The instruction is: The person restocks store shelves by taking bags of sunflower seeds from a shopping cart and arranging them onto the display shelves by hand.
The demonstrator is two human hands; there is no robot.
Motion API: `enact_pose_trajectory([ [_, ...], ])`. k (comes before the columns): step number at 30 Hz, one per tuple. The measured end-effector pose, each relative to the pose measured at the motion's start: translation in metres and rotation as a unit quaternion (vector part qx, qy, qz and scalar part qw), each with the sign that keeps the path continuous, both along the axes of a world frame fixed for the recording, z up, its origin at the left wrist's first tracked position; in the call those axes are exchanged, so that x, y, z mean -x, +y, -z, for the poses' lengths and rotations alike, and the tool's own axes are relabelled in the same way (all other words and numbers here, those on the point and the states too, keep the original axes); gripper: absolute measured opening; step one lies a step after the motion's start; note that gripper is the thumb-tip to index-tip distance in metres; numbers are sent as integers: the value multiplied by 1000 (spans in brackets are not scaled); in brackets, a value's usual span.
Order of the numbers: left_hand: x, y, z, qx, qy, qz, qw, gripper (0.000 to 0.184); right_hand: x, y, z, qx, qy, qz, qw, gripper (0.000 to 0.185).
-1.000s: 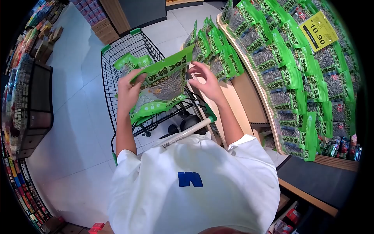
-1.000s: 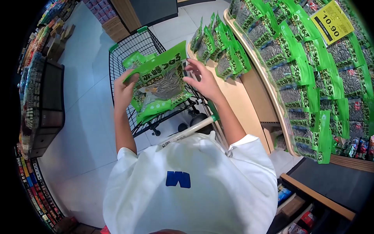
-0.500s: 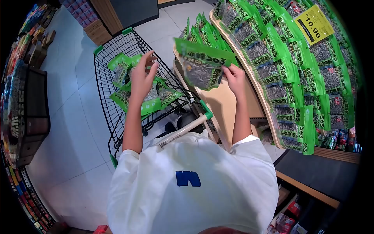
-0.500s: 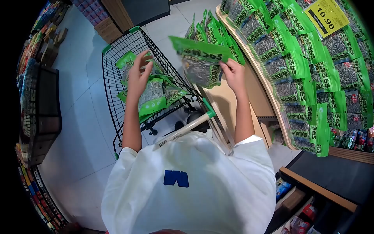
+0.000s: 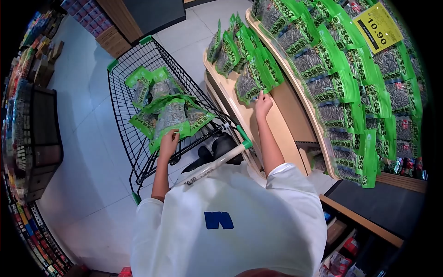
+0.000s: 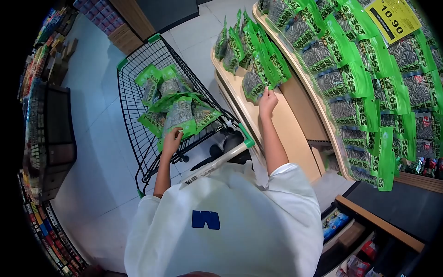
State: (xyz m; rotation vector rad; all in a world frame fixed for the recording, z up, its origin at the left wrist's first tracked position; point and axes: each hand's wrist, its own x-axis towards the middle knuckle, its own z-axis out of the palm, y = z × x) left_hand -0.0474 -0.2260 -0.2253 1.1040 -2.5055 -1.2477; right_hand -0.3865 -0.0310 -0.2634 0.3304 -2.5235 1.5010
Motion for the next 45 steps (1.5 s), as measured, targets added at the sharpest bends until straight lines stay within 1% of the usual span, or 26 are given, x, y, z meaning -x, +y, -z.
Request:
enact_pose_trajectory([
  [1, -4, 0, 2, -6, -21, -10, 1000, 24, 7, -8, 20, 14, -12, 6, 1000, 30],
  [3, -10, 0, 16, -13, -30, -22, 999, 24, 13, -25, 34, 30, -24, 19, 999, 29],
  [8, -14, -3, 12, -18, -45, -41, 998, 23, 13, -55, 46, 10, -25, 39, 999, 31],
  [10, -15, -7, 11, -23, -66, -42, 997, 25, 12, -62, 47, 51, -45, 41, 997, 33],
  [12, -14, -9, 9, -31, -88, -38, 995, 25, 11, -64, 49, 46, -48, 33, 997, 33],
  [14, -18, -18, 22, -19, -72, -18, 997, 27, 13, -64, 53, 64, -29, 23, 997, 32],
  [16, -19, -30, 34, -43, -133, 27, 990, 30, 14, -62, 54, 45, -49, 6, 998, 29],
  [18, -20, -42, 49, -23, -144, 53, 988, 33, 11, -60, 47, 29, -66, -8, 997, 27],
  [20, -15, -53, 61, -18, -208, 81, 975, 37, 4, -58, 35, 96, -96, -44, 990, 29],
  [21, -13, -58, 67, -18, -207, 81, 975, 37, 9, -54, 38, 38, -113, -50, 992, 38],
  [22, -10, -64, 73, 2, -219, 86, 972, 40, 9, -53, 36, 38, -112, -50, 992, 38],
  [24, -7, -70, 86, 21, -231, 88, 969, 44, 8, -53, 31, -62, -96, -38, 993, 44],
  [25, -5, -72, 90, 35, -255, 91, 962, 47, 6, -53, 29, -63, -97, -38, 993, 44],
  [27, -2, -76, 97, 46, -280, 91, 955, 52, 5, -51, 23, -144, -138, -40, 979, 48],
  [29, 4, -70, 92, 75, -354, 106, 926, 60, 14, -48, 46, -172, -143, -44, 974, 49],
  [30, 7, -68, 91, 68, -358, 100, 926, 60, 18, -45, 61, -198, -146, -45, 968, 49],
  [32, 12, -66, 95, 54, -386, 112, 914, 61, 9, -33, 56, -185, -184, -71, 963, 47],
  [34, 12, -64, 104, 68, -394, 92, 912, 64, -1, -18, 54, -18, -345, -147, 927, 41],
  [35, 12, -63, 111, 90, -399, 78, 909, 66, -15, -10, 42, 46, -375, -174, 909, 33],
  [36, 11, -64, 118, 84, -399, 76, 910, 66, -29, -2, 29, 65, -380, -199, 901, 29],
  [37, 10, -65, 125, 113, -404, 60, 906, 68, -41, 7, 18, 84, -384, -223, 892, 26],
  [39, 8, -67, 129, 138, -409, 44, 901, 70, -60, 26, 5, 77, -397, -222, 887, 25],
  [41, 7, -68, 126, 79, -415, -24, 906, 79, -74, 44, 2, 72, -409, -217, 883, 24],
  [42, 3, -68, 133, 76, -415, -23, 906, 79, -77, 53, 4, 67, -419, -212, 881, 23],
  [44, -11, -76, 152, -73, -364, -157, 915, 83, -80, 63, 1, 62, -426, -205, 879, 23],
  [45, -14, -79, 156, -73, -363, -156, 916, 83, -81, 68, -2, 60, -432, -198, 878, 23],
])
